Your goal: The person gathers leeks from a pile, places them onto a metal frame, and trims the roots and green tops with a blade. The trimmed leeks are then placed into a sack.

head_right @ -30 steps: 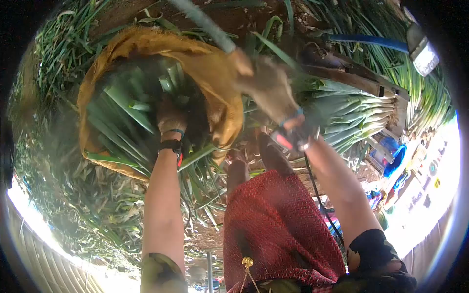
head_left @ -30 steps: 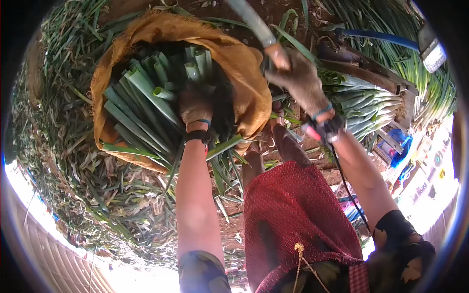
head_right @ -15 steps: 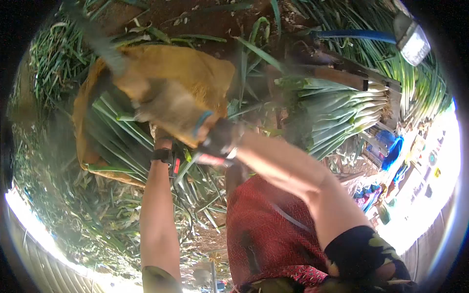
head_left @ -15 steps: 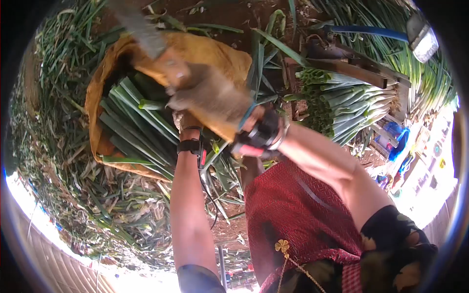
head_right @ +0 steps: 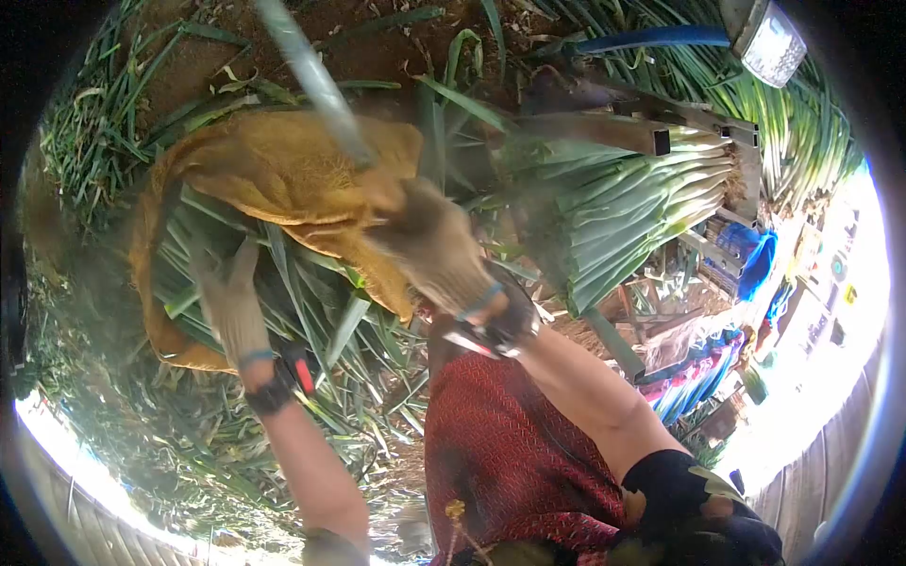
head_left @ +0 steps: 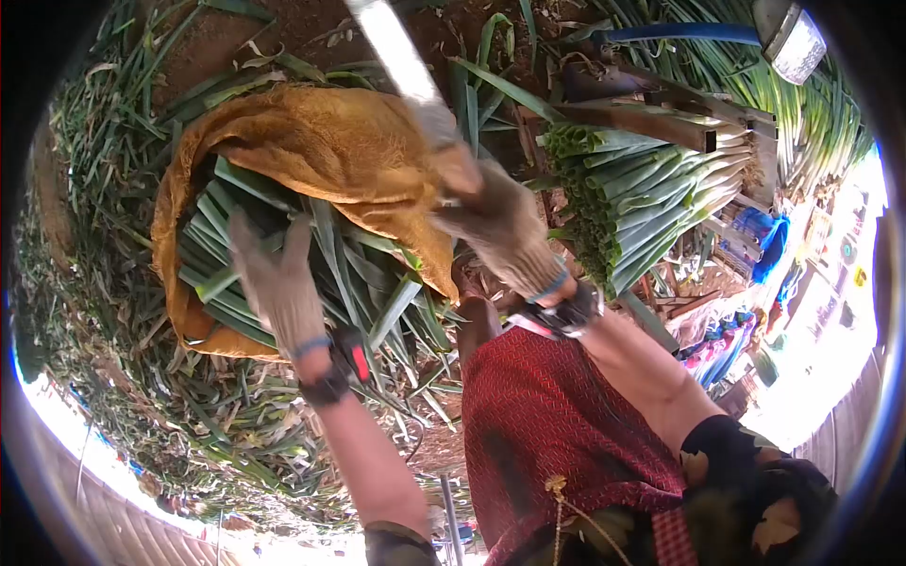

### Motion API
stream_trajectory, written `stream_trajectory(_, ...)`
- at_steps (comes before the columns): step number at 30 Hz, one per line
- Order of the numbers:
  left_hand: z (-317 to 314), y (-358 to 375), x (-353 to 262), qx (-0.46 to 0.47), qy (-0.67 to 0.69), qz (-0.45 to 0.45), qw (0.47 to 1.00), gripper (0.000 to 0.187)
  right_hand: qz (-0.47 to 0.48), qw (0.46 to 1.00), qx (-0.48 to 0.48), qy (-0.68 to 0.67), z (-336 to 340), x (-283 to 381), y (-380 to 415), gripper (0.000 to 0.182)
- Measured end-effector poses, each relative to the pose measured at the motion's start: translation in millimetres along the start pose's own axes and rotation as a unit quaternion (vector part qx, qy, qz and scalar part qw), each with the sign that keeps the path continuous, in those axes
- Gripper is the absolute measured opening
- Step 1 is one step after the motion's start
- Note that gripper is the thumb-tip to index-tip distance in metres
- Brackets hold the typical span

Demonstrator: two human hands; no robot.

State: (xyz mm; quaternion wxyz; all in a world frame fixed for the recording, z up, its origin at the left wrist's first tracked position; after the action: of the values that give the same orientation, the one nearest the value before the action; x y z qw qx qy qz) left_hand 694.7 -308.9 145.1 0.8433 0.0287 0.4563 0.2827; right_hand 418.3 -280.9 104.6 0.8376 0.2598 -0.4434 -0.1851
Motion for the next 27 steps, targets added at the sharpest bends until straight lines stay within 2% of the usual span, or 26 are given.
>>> stream_trajectory(2, 12.2, 29.6, -55.3, -0.105, -0.051, -0.114, 0.987, 0.053, -0.062, 0.997, -0.054, 0.000, 21.5, -39.9, 17.8, 0.042)
stream_trajectory(3, 9.1, 48.3, -78.9, -0.156, -0.075, -0.169, 0.970, 0.048, -0.117, 0.989, -0.059, -0.065, 27.4, -58.4, 30.4, 0.036)
stream_trajectory(5, -64.5, 64.8, -123.9, -0.035, -0.025, -0.318, 0.947, 0.033, -0.192, 0.966, -0.064, -0.161, 36.5, -84.6, 58.2, 0.027)
stream_trajectory(6, -115.5, 64.9, -124.7, 0.054, -0.017, -0.328, 0.943, 0.029, -0.215, 0.955, -0.066, -0.194, 41.4, -93.6, 71.7, 0.023)
stream_trajectory(8, -221.9, 56.2, -109.6, 0.182, 0.092, -0.330, 0.922, 0.030, -0.199, 0.956, -0.065, -0.204, 52.0, -97.2, 91.6, 0.018)
stream_trajectory(9, -273.5, 55.4, -97.3, 0.215, 0.031, -0.363, 0.906, 0.036, -0.232, 0.955, -0.057, -0.174, 51.3, -107.8, 103.2, 0.020)
stream_trajectory(11, -342.2, 50.8, -80.9, 0.228, 0.058, -0.437, 0.868, 0.038, -0.291, 0.951, -0.036, -0.101, 54.9, -133.8, 121.0, 0.026)
stream_trajectory(14, -423.1, 60.1, -34.2, 0.313, -0.054, -0.411, 0.855, 0.035, -0.307, 0.947, -0.066, -0.070, 54.9, -159.4, 139.8, 0.015)
stream_trajectory(17, -450.5, 69.1, -5.7, 0.415, -0.171, -0.384, 0.807, 0.035, -0.342, 0.936, -0.048, -0.070, 56.9, -159.0, 148.8, 0.015)
stream_trajectory(18, -430.3, 68.8, -16.6, 0.482, -0.194, -0.311, 0.796, 0.033, -0.326, 0.944, -0.041, -0.016, 61.8, -158.5, 150.1, 0.019)
stream_trajectory(21, -401.3, 67.5, -3.4, 0.470, -0.117, -0.266, 0.833, 0.027, -0.271, 0.949, -0.053, 0.155, 67.5, -173.8, 156.3, 0.024)
stream_trajectory(22, -391.5, 69.9, -1.1, 0.468, -0.174, -0.261, 0.826, 0.022, -0.321, 0.940, -0.037, 0.113, 68.8, -164.0, 160.9, 0.028)
stream_trajectory(25, -369.5, 74.9, 2.9, 0.423, -0.157, -0.247, 0.858, 0.021, -0.258, 0.946, -0.057, 0.185, 73.4, -180.4, 172.9, 0.029)
stream_trajectory(26, -368.8, 80.7, 0.1, 0.403, -0.199, -0.291, 0.845, 0.019, -0.251, 0.948, -0.065, 0.185, 74.1, -185.2, 174.4, 0.030)
stream_trajectory(27, -368.6, 81.3, 1.4, 0.396, -0.195, -0.272, 0.855, 0.019, -0.245, 0.949, -0.072, 0.187, 75.7, -188.0, 175.8, 0.031)
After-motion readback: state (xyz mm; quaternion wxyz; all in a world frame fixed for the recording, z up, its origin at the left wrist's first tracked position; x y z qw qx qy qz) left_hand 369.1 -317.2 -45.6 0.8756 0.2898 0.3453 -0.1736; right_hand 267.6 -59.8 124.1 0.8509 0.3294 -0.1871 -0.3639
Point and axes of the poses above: each hand's wrist, its own y-axis away from the middle knuckle, its own z-axis out of the back of the hand, x = y × z, the point moved 9 cm from there along -y, towards the middle knuckle, and after that the axes turned 13 degrees about y, right-handed, at the moved point
